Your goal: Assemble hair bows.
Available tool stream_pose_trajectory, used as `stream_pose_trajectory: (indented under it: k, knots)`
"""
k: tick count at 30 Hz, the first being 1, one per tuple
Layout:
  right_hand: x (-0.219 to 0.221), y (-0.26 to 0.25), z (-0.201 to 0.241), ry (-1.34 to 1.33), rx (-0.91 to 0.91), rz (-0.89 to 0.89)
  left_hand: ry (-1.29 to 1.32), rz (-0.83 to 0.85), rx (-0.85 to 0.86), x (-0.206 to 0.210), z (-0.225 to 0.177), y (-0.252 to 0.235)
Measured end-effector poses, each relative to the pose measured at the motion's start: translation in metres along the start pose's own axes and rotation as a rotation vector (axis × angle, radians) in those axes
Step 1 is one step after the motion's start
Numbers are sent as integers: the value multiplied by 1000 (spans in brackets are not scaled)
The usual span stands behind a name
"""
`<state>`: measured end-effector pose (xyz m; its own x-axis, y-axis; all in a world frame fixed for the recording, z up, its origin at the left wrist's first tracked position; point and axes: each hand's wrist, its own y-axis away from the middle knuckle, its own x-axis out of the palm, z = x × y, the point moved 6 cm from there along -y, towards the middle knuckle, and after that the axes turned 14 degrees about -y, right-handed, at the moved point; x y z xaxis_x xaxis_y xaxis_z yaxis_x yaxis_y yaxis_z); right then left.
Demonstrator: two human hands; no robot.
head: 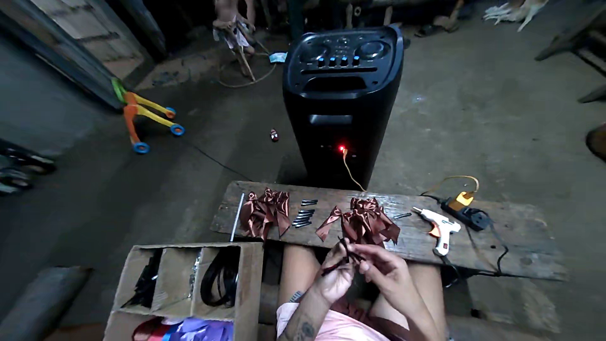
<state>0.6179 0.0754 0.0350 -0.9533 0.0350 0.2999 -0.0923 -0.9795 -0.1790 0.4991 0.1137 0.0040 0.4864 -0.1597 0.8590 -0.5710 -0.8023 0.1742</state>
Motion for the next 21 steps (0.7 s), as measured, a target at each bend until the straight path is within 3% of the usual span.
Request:
stream_pose_trajectory:
  k: [2,5,8,15,18,21]
  knots:
    - [-5,7,0,-57,-21,-188,37,-7,-34,-2,10,-13]
    - [-11,11,-2,-58,26,-318,-46,-63,-22,-7,17,-24]
    - [-12,9,-9,-28,33,-372,-164,-106,-44,-13,29,-25]
    - [-25,10,-21,-130,94,-463,106,-185,0,-28,21,-28]
    - [-32,10,-24,-215,159,-480,143,-149,29,-33,15,-30]
    - [-61,6,-27,-115,195,-563,195,-103,-18,-33,17,-28]
